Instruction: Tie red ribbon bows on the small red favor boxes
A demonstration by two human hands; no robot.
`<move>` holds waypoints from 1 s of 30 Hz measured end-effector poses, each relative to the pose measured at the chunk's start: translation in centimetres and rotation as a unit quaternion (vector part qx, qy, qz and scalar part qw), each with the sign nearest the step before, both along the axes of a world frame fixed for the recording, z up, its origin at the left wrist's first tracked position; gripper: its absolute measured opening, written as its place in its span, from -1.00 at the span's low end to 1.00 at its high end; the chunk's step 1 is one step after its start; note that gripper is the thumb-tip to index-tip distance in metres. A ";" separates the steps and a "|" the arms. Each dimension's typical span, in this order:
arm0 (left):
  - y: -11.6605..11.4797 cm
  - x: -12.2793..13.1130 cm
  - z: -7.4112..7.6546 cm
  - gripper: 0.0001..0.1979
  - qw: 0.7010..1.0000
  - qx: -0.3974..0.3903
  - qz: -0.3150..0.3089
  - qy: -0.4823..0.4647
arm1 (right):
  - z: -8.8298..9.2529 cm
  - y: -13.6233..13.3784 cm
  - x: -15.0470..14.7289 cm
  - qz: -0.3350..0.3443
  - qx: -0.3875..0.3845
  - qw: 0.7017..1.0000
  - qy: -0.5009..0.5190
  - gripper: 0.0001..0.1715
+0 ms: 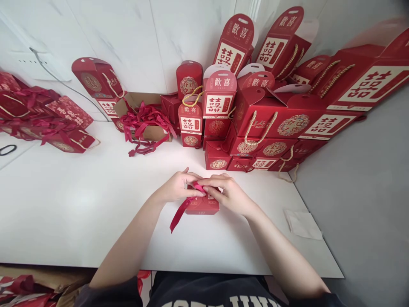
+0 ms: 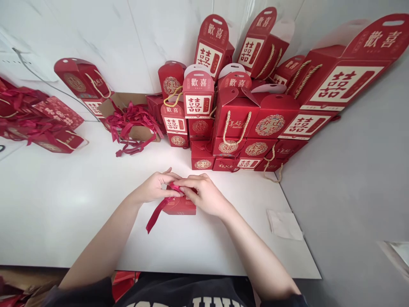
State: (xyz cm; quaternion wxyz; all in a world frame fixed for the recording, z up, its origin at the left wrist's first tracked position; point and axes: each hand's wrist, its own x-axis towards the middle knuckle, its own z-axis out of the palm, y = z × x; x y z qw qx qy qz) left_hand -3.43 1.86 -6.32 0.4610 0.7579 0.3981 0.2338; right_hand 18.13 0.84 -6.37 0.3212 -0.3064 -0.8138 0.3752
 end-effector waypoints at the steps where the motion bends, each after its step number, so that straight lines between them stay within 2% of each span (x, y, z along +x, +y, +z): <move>1: -0.1 0.0 0.0 -0.82 1.000 0.006 -0.001 0.004 | 0.0 -0.2 -0.2 -0.010 0.027 0.999 -0.020 -0.68; 4: -0.1 0.0 -0.1 -0.81 1.000 0.016 0.008 0.009 | 0.1 -0.5 -0.2 -0.024 0.062 0.996 -0.055 -0.70; 8: -0.3 0.1 -0.4 -0.77 0.999 0.032 0.028 0.013 | 0.0 -0.5 0.1 -0.065 0.018 0.998 -0.005 -0.70; 10: -0.5 0.3 -0.3 -0.78 0.998 0.051 0.031 0.027 | -0.3 -0.4 0.1 -0.095 -0.003 0.995 0.018 -0.80; 14: -1.1 0.8 0.2 -0.81 0.994 0.084 0.050 0.051 | -1.2 -0.4 -0.4 -0.110 -0.017 0.993 0.035 -0.80; 20: -1.3 0.7 0.5 -0.78 0.997 0.027 0.071 0.014 | -1.9 -0.5 -0.2 -0.149 -0.019 0.985 0.091 -0.77; 26: -0.9 0.5 0.3 -0.76 0.999 -0.008 0.050 -0.001 | -2.7 -0.4 0.1 -0.080 -0.009 0.993 0.082 -0.88; 29: -0.9 0.4 0.2 -0.75 0.999 -0.033 0.038 -0.019 | -3.6 -0.2 -0.1 -0.080 0.032 0.992 0.087 -0.98; 30: -0.9 0.3 0.2 -0.75 0.998 -0.051 0.038 -0.025 | -3.9 0.0 0.0 -0.076 0.052 0.992 0.091 -0.96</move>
